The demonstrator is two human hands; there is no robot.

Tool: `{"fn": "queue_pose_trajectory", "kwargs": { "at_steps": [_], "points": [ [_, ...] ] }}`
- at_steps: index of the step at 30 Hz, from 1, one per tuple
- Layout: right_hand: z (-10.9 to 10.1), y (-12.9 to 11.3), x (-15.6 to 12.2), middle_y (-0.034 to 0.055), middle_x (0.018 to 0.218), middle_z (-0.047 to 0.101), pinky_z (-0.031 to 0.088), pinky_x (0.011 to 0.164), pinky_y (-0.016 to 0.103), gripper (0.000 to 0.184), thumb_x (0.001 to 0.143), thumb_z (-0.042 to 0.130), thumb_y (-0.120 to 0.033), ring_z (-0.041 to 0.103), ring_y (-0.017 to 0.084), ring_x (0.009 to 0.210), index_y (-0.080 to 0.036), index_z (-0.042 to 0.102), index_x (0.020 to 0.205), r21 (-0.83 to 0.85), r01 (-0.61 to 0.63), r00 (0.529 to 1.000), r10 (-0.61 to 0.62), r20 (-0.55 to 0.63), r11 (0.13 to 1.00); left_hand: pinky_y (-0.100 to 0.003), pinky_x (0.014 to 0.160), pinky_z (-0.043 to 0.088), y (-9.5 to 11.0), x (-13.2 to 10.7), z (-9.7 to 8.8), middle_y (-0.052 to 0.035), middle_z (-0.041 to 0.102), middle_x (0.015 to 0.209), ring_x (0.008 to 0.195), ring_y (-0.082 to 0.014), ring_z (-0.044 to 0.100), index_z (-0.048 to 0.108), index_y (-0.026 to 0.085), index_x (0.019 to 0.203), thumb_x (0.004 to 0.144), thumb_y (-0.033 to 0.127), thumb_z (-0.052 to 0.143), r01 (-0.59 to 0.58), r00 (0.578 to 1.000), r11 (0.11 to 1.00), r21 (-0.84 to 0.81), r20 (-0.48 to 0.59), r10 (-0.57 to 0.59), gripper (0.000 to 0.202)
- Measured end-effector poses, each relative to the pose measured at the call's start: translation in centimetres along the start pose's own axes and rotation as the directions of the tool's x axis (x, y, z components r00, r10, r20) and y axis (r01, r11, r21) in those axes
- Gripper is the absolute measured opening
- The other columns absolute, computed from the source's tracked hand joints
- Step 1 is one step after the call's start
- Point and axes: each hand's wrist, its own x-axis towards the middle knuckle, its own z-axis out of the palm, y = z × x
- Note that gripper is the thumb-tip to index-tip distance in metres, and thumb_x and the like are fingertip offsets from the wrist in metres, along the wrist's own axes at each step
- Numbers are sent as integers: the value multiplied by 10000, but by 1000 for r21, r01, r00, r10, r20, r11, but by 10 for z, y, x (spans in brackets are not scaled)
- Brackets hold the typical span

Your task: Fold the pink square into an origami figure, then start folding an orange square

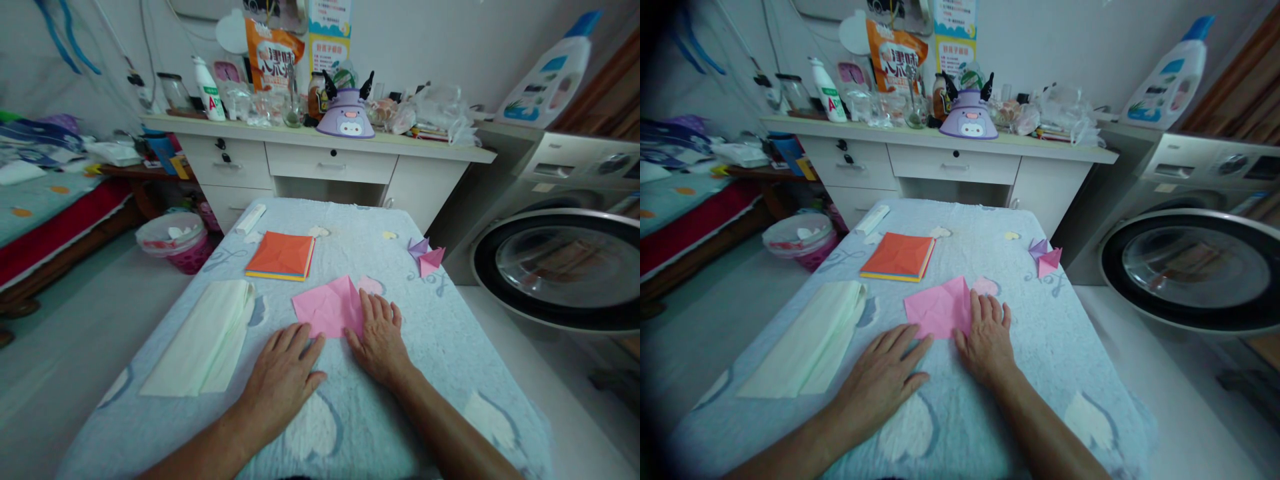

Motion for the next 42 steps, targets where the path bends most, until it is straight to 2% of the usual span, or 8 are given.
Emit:
{"fn": "queue_pose_trajectory", "kwargs": {
  "at_steps": [4, 9, 17, 30, 33, 36, 39, 42],
  "points": [
    [2, 0, 0, 195, 1388, 464, 192, 1082, 583, 843, 855, 444, -610, 360, 374, 1299, -111, 219, 1495, -6, -24, 1000, 24, 3, 1000, -473, 990, 418, 1, 2, -2, -95, 563, 1315, 1207, -297, 489, 539, 267, 1295, 843, 392, 632, -9, 1000, 1000, 7, 7, 9, 479],
    [0, 6, 0, 181, 1387, 458, 206, 1073, 575, 850, 841, 481, -587, 361, 362, 1295, -148, 189, 1507, 11, -30, 999, 30, 16, 999, -465, 987, 448, -2, 1, 1, -117, 577, 1307, 1197, -300, 521, 569, 229, 1265, 829, 376, 650, -5, 1000, 1000, 12, -1, 5, 467],
    [-5, 39, -3, 169, 1413, 418, 241, 1043, 583, 875, 828, 523, -539, 338, 361, 1309, -198, 113, 1521, 12, -49, 998, 48, 45, 999, -452, 981, 476, -6, -6, 10, -131, 613, 1264, 1178, -285, 561, 609, 183, 1187, 894, 351, 539, 13, 998, 1000, 18, -67, -12, 345],
    [-23, 53, -5, 142, 1457, 357, 278, 1072, 514, 766, 821, 504, -251, 317, 303, 1334, -218, 173, 1510, 140, -60, 979, 31, 201, 988, -423, 933, 508, -9, -9, 8, -167, 651, 1206, 1107, -283, 605, 632, 103, 1141, 870, 302, 545, -20, 994, 992, 127, -104, 34, 347],
    [-23, 55, -5, 142, 1454, 358, 260, 1088, 509, 785, 793, 480, -203, 316, 292, 1333, -200, 160, 1510, 155, -57, 978, 25, 206, 986, -412, 884, 521, -9, -1, -2, -151, 671, 1138, 1050, -274, 622, 648, 119, 1071, 868, 262, 544, 7, 999, 997, 74, -48, -4, 269],
    [-18, 57, -5, 147, 1441, 370, 263, 1084, 515, 805, 741, 469, -163, 324, 298, 1323, -177, 188, 1495, 174, -61, 985, 31, 170, 983, -382, 810, 521, -11, 15, -21, -94, 691, 947, 912, -244, 643, 653, 163, 880, 889, 279, 515, 67, 993, 998, -2, 94, -67, 180],
    [-15, 56, -4, 166, 1398, 395, 274, 1066, 538, 776, 712, 457, -150, 342, 314, 1299, -151, 240, 1457, 230, -24, 998, 11, 58, 973, -362, 762, 495, -16, 34, -39, -63, 664, 857, 849, -233, 633, 604, 182, 810, 889, 286, 499, 98, 973, 995, -34, 212, -89, 167],
    [-15, 50, -2, 157, 1328, 436, 286, 1045, 551, 638, 751, 464, -185, 371, 316, 1261, -172, 340, 1376, 293, 119, 990, -91, -108, 949, -348, 762, 468, -24, 50, -46, -45, 636, 885, 862, -230, 604, 560, 196, 865, 813, 301, 584, 100, 962, 991, -92, 262, -73, 121]
  ]
}}
